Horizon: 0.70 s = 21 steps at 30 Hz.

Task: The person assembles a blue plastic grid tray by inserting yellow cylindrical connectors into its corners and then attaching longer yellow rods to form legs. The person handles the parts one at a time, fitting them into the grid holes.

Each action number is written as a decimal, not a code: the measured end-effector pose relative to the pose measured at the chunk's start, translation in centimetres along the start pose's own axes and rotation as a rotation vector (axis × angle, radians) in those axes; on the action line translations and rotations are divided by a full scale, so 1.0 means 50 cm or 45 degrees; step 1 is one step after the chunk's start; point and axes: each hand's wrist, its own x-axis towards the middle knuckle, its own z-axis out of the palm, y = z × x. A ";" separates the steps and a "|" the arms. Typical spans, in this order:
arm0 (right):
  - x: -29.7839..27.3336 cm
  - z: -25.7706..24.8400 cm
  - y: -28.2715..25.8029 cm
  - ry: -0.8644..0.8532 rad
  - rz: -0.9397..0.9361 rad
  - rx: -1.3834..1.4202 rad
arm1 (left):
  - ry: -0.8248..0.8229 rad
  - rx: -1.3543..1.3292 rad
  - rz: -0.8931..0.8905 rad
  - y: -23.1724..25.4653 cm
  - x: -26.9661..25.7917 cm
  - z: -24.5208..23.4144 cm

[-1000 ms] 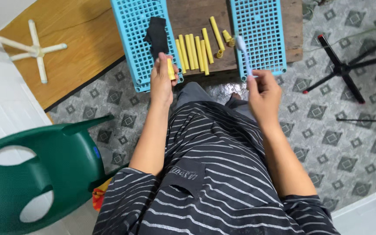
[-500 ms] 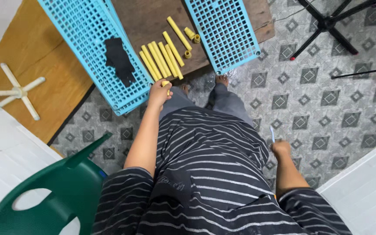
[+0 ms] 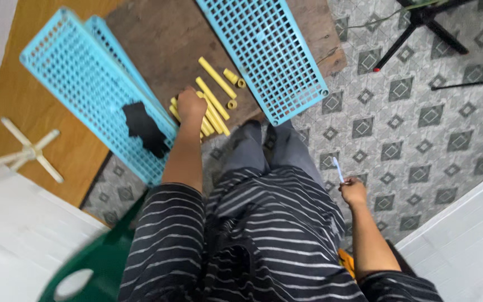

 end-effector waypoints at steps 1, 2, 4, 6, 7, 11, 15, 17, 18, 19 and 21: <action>0.000 0.010 -0.010 -0.008 0.051 0.041 | 0.039 0.044 0.039 0.000 0.029 0.013; -0.003 0.014 -0.012 -0.009 0.110 0.082 | 0.009 0.140 0.062 0.000 0.057 0.024; -0.007 0.022 -0.023 0.007 0.157 0.181 | -0.047 0.326 0.114 -0.010 0.110 0.038; -0.019 0.028 -0.023 0.040 0.131 0.294 | 0.023 0.338 0.143 -0.021 0.139 0.049; -0.029 0.029 -0.014 0.088 0.124 0.325 | -0.017 0.385 0.157 -0.025 0.151 0.048; -0.036 0.019 0.002 0.274 0.122 0.363 | -0.205 0.379 0.025 -0.002 0.163 0.016; 0.032 0.003 -0.059 0.421 0.053 0.214 | -0.172 0.350 0.064 0.039 0.124 -0.055; 0.094 -0.008 -0.130 0.573 -0.186 0.144 | -0.090 0.331 0.075 0.055 0.089 -0.090; 0.129 -0.012 -0.178 0.588 -0.302 0.138 | -0.029 0.273 0.139 0.056 0.061 -0.105; 0.165 -0.016 -0.235 0.602 -0.419 0.134 | 0.033 0.215 0.203 0.056 0.030 -0.117; 0.250 -0.024 -0.369 0.615 -0.683 0.148 | 0.106 0.112 0.308 0.048 -0.057 -0.137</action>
